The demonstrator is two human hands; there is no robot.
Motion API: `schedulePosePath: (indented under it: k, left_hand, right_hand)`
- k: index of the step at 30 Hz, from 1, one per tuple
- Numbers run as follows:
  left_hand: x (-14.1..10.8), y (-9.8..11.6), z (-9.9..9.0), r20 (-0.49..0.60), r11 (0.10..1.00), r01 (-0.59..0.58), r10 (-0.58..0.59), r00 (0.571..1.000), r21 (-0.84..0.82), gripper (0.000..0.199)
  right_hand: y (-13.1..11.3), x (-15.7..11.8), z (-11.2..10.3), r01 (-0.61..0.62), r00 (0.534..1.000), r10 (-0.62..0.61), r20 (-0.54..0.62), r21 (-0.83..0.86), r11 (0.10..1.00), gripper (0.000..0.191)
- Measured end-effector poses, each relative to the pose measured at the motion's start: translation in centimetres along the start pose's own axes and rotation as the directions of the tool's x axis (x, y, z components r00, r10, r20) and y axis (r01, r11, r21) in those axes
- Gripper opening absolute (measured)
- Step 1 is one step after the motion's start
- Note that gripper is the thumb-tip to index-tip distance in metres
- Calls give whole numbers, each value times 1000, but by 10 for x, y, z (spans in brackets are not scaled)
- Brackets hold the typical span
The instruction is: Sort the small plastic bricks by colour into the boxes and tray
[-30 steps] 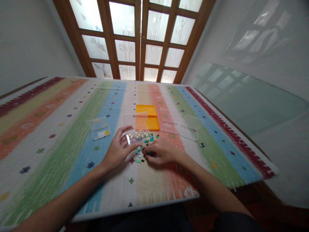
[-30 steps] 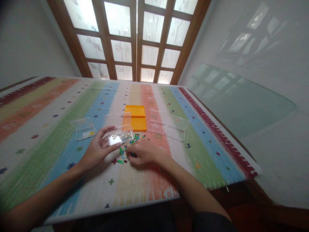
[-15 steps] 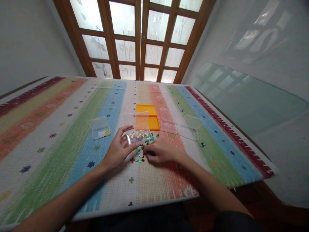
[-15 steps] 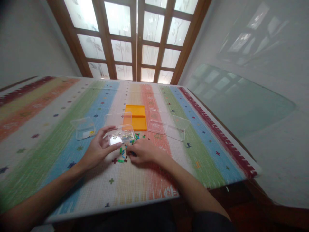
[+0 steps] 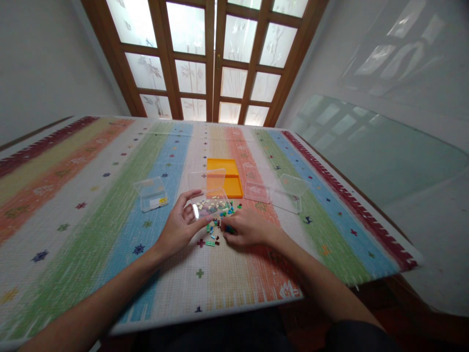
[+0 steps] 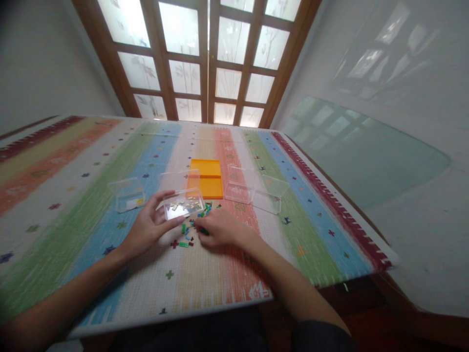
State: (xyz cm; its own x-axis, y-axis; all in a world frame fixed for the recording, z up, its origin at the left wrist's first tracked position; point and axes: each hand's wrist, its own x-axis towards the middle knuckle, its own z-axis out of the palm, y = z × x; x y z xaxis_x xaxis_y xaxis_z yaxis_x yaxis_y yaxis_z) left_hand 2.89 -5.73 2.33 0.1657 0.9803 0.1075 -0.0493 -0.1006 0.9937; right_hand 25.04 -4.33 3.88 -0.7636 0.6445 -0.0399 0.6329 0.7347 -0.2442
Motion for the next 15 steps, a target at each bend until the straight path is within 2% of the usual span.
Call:
schedulePosePath:
  k: [7, 15]
  left_hand:
    - [1, -1, -2, 8, 999, -19, 19, 1000, 33, 63]
    - [1, 0, -1, -3, 1000, 13, -13, 1000, -4, 65]
  right_hand:
    - [-1, -2, -2, -52, 999, 52, 3, -45, 998, 16]
    - [-4, 0, -4, -28, 999, 29, 41, -31, 999, 15]
